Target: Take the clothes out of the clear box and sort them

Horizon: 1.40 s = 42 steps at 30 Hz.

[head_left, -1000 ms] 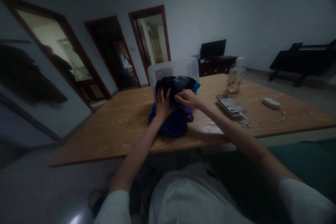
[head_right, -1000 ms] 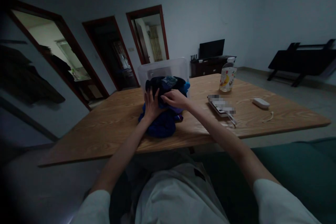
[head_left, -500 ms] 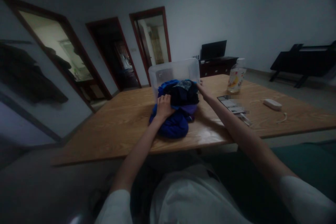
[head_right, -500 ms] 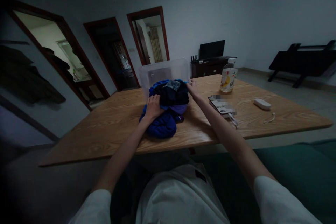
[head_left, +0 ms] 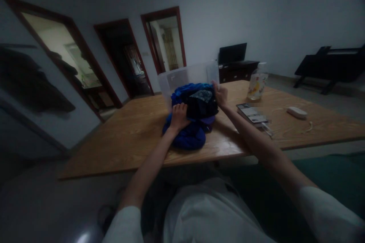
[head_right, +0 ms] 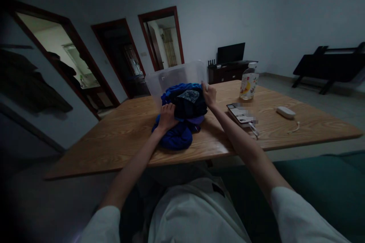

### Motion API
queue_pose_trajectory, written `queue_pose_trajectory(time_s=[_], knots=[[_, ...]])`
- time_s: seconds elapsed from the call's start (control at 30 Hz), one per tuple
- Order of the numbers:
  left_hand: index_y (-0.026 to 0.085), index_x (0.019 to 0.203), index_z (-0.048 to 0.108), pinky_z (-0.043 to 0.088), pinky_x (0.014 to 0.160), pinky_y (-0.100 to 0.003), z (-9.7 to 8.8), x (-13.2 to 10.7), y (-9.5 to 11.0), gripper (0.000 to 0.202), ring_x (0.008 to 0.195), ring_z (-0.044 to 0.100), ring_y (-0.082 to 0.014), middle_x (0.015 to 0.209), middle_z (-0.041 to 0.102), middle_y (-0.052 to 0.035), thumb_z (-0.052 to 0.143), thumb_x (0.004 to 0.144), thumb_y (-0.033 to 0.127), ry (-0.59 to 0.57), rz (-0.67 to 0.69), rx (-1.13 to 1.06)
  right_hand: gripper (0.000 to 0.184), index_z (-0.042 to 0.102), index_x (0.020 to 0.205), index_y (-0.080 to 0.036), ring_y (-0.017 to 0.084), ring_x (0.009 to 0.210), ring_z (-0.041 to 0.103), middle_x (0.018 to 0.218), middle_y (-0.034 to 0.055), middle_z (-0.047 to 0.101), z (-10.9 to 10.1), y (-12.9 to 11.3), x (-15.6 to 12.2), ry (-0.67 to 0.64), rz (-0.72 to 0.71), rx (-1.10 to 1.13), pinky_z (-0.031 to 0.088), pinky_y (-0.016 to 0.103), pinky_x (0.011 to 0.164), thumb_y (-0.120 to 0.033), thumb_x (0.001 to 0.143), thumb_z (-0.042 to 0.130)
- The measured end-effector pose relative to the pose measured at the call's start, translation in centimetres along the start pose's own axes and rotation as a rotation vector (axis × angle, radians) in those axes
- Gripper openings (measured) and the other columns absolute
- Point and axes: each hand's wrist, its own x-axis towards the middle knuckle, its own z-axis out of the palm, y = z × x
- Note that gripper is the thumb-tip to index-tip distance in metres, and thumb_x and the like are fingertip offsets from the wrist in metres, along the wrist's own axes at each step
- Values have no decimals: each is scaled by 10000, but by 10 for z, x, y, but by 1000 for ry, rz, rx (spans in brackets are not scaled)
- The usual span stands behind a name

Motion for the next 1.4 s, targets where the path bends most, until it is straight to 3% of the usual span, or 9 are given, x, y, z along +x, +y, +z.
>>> queue_pose_trajectory(time_s=[0.1, 0.23, 0.43, 0.67, 0.8, 0.97, 1.13, 1.33, 1.4], knots=[[143, 1228, 582, 406, 1062, -489, -1, -2, 1, 478, 1162, 554, -356, 1191, 617, -174, 719, 830, 369, 20, 5, -38, 796, 724, 1214, -132, 254, 867, 697, 911, 127, 743, -2, 1, -1, 100, 10, 72, 538, 339, 791, -680, 1055, 170], [143, 1436, 483, 357, 1139, -521, -8, -7, 4, 627, 1300, 512, -352, 1319, 574, -207, 678, 867, 323, 93, 2, -89, 719, 703, 1255, -135, 303, 1041, 705, 1107, 175, 736, -17, -13, -2, 167, -136, 119, 550, 418, 927, -655, 1063, 244], [280, 1588, 349, 157, 1254, -660, -25, -7, 14, 806, 1595, 170, -371, 1682, 241, -182, 709, 869, 336, 133, 32, -61, 638, 596, 1449, -199, 310, 1291, 630, 1357, 153, 672, -37, -30, -1, 153, -243, 80, 516, 470, 1088, -592, 1081, 254], [273, 1605, 301, 168, 1252, -699, -26, -3, 10, 916, 1619, 57, -373, 1735, 88, -166, 768, 823, 366, 124, 24, -80, 666, 644, 1383, -159, 326, 1184, 686, 1253, 175, 719, -36, -28, 3, 209, -175, 125, 548, 462, 1011, -611, 1076, 264], [219, 1606, 283, 178, 1278, -650, -18, -3, 2, 932, 1569, 259, -366, 1673, 279, -197, 753, 810, 342, 90, 18, -103, 697, 655, 1359, -132, 331, 1147, 694, 1182, 181, 735, -36, -29, 4, 238, -135, 155, 549, 463, 980, -617, 1078, 242], [134, 1560, 351, 348, 1219, -517, 1, 0, -8, 827, 1274, 592, -322, 1300, 642, -182, 672, 801, 205, 23, 57, -182, 632, 584, 1468, -196, 350, 1288, 620, 1359, 175, 662, -42, -30, 5, 242, -211, 79, 497, 534, 1075, -570, 1081, 254], [105, 1462, 472, 507, 980, -447, 5, 2, -6, 695, 1072, 654, -330, 1103, 687, -180, 608, 780, 103, -75, 29, -126, 614, 460, 1574, -219, 339, 1433, 499, 1502, 151, 559, -51, -29, 11, 263, -285, -8, 393, 610, 1175, -519, 1091, 227], [144, 1409, 525, 510, 950, -432, -2, 3, 3, 631, 1063, 653, -329, 1097, 692, -166, 577, 784, 78, -81, 39, -87, 622, 495, 1533, -228, 299, 1414, 522, 1457, 156, 570, -54, -15, 20, 510, -127, 94, 427, 540, 1174, -564, 1096, 208], [142, 1397, 536, 510, 952, -433, -2, 2, 3, 593, 1062, 651, -327, 1094, 692, -167, 566, 808, 85, -75, 32, -94, 658, 468, 1540, -187, 317, 1436, 496, 1468, 189, 540, -50, -4, 24, 511, -95, 142, 401, 547, 1192, -581, 1092, 191]])
